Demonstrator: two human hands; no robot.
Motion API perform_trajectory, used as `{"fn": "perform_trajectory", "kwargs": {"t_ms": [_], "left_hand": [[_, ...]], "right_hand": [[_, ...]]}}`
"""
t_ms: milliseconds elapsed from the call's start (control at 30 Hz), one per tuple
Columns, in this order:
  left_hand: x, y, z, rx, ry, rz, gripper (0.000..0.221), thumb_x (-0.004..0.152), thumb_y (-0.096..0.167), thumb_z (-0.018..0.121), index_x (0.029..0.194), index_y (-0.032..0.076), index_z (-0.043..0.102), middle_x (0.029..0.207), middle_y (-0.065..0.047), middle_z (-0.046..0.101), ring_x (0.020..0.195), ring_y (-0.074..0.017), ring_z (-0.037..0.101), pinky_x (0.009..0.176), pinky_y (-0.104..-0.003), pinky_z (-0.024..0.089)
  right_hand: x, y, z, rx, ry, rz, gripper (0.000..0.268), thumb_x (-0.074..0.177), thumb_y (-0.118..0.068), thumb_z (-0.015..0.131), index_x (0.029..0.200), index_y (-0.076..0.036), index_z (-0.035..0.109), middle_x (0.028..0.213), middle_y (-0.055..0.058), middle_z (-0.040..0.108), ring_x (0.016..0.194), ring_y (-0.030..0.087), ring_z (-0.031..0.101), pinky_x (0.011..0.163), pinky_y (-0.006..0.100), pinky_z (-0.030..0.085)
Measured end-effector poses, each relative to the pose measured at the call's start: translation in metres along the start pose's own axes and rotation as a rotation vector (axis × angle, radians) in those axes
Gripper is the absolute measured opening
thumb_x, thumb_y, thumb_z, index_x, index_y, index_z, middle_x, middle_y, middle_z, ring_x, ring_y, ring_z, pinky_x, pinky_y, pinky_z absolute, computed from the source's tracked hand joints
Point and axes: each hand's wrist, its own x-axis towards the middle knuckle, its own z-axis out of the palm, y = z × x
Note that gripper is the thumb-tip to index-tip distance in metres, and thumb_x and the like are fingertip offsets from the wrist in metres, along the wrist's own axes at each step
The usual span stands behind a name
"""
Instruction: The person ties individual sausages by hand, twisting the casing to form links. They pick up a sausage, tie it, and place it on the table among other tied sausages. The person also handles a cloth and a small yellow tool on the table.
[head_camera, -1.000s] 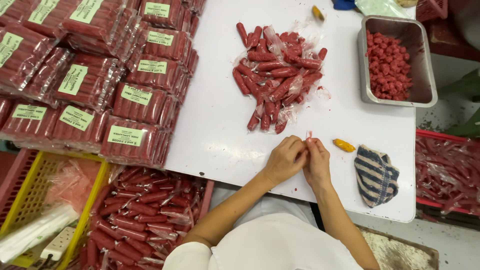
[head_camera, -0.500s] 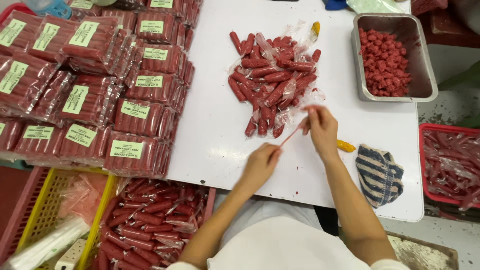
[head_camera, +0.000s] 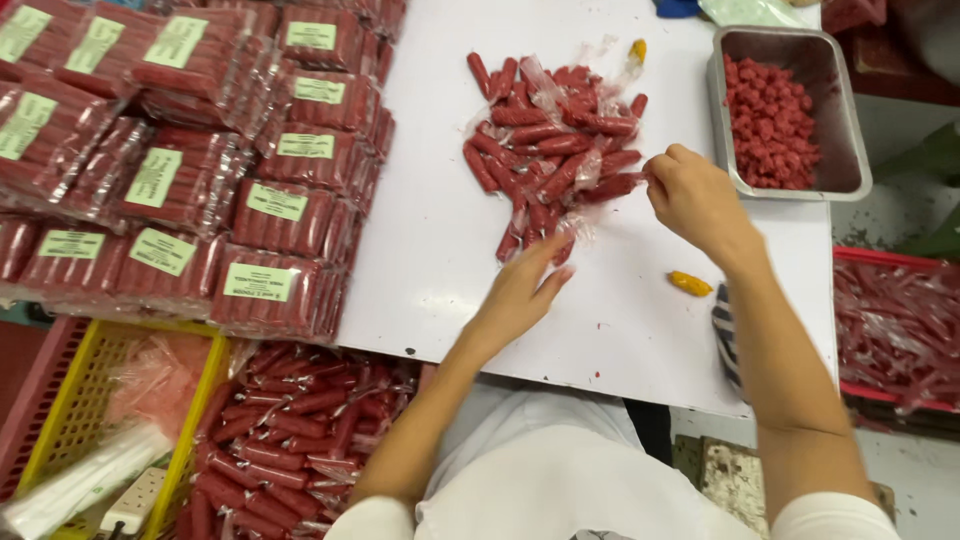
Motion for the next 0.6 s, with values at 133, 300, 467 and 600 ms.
{"fn": "perform_trajectory", "kwargs": {"t_ms": [133,300,467,600], "left_hand": [[0.076,-0.004,0.081,-0.202,0.265,0.116,0.053,0.102,0.026,0.064,0.146,0.001,0.05,0.133,-0.029,0.06,0.124,-0.0484,0.059,0.106,-0.057,0.049],[0.101,0.029,0.124,-0.737,-0.063,-0.077,0.026,0.105,0.031,0.049,0.094,0.009,0.057,0.055,-0.004,0.062,0.053,-0.0099,0.06,0.063,-0.023,0.047],[0.08,0.033,0.106,-1.225,-0.318,-0.322,0.031,0.107,0.024,0.043,0.086,0.004,0.053,0.07,-0.009,0.053,0.059,-0.0265,0.064,0.063,-0.036,0.054],[0.051,-0.005,0.087,-1.268,-0.227,-0.368,0.036,0.109,0.03,0.054,0.092,0.0,0.06,0.065,-0.012,0.055,0.055,-0.0325,0.071,0.053,-0.047,0.063]], "right_hand": [[-0.038,-0.012,-0.092,-0.172,0.249,-0.425,0.012,0.1,-0.015,0.065,0.089,-0.011,0.062,0.083,0.001,0.052,0.089,0.023,0.066,0.065,0.03,0.054],[-0.055,0.019,-0.104,-0.229,0.195,-0.549,0.017,0.091,0.015,0.065,0.088,-0.001,0.059,0.078,0.008,0.046,0.071,0.025,0.044,0.06,0.037,0.041],[-0.052,0.028,-0.068,0.134,0.216,-0.535,0.021,0.093,0.018,0.059,0.11,0.007,0.062,0.09,0.016,0.053,0.081,0.035,0.053,0.062,0.045,0.046],[-0.035,-0.001,-0.035,0.053,0.432,-0.644,0.012,0.099,0.004,0.059,0.108,-0.002,0.065,0.084,0.01,0.051,0.081,0.032,0.06,0.069,0.036,0.051]]}}
